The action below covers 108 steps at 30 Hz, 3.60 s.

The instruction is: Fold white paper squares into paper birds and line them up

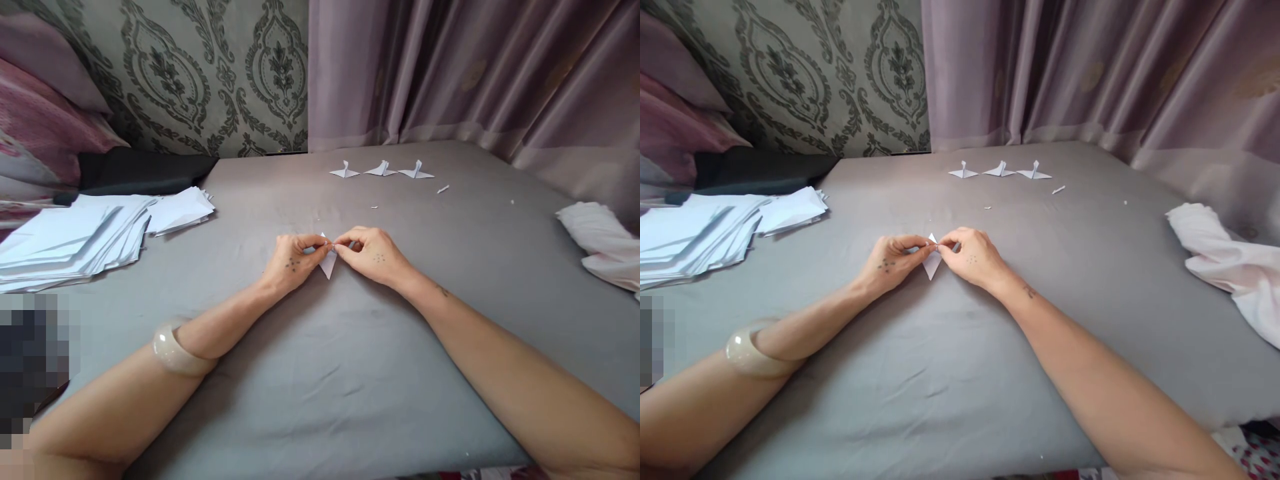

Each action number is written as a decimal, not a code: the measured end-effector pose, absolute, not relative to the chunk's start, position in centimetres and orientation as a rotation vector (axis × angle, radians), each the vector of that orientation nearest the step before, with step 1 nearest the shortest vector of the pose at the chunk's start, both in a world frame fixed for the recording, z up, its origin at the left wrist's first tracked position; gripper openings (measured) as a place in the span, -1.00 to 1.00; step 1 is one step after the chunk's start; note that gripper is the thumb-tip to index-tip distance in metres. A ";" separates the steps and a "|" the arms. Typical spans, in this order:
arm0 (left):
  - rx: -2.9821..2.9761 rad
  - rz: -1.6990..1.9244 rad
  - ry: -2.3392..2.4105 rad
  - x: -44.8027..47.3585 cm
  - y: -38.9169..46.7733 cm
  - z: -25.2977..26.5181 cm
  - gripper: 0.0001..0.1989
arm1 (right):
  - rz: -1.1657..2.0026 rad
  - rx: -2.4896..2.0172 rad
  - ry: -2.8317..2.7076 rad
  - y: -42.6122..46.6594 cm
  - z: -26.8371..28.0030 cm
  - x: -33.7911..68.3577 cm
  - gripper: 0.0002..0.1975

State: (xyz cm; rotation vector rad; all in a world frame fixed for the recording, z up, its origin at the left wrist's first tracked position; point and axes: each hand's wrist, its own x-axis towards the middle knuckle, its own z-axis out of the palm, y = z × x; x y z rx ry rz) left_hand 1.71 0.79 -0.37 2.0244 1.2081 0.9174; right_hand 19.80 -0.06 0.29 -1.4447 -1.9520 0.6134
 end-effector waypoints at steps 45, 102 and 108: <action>1.975 0.652 1.612 1.9 -1.2 1.2 -0.73 | 0.332 -1.459 -2.182 -1.7 -0.2 18.9 -0.86; 2.125 0.799 1.342 1.2 0.4 -0.3 -0.78 | 1.241 -1.826 -1.553 0.8 3.5 16.9 -0.83; 2.111 0.815 1.351 1.2 0.4 -0.3 -0.78 | 1.376 -1.763 -1.442 1.0 2.9 17.4 -0.79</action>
